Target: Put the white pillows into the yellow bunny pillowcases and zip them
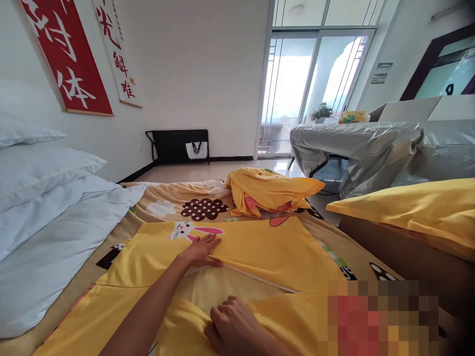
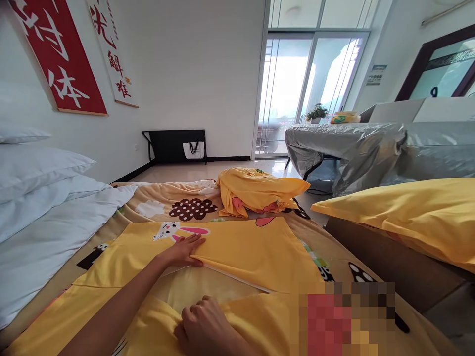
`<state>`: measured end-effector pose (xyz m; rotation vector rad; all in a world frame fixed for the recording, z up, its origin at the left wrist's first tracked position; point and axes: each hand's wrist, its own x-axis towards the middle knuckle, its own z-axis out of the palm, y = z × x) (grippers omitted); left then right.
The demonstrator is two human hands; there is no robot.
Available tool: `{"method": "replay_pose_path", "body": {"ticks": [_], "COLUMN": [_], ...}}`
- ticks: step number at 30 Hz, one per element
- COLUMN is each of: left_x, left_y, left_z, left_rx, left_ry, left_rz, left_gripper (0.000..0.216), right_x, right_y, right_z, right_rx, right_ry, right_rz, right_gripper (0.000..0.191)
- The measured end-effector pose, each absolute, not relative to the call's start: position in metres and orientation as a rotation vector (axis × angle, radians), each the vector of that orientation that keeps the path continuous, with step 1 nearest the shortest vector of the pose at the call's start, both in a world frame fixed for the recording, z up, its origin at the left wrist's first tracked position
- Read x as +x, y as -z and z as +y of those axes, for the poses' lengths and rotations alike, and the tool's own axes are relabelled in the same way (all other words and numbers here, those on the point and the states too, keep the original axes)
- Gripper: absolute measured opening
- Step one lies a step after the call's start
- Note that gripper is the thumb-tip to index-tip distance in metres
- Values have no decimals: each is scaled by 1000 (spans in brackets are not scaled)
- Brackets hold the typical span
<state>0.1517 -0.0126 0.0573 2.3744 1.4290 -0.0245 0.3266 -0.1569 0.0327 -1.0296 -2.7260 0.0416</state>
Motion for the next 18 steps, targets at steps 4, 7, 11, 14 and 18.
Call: {"method": "replay_pose_path", "body": {"ticks": [4,7,11,14,18], "left_x": [151,151,155,160,162], "left_y": [-54,-52,-53,-54,-56], "left_z": [0,8,13,12,12], "left_rx": [2387,2404,2416,2430,2420], "left_ry": [-35,-78,-153,-241,-236], "left_rz": [1487,1516,1592,1667,1694], "left_gripper": [92,87,78,70,67], "right_x": [318,312,312,314,312], "right_y": [-17,-7,4,11,18], "right_z": [-151,-145,-138,-135,-133], "right_rx": [-868,-702,-357,-263,-316], "right_ry": [40,117,-59,-211,-279], "right_rz": [-2853,-2890,-2931,-2955,-2994], "right_gripper": [26,33,39,46,51]}}
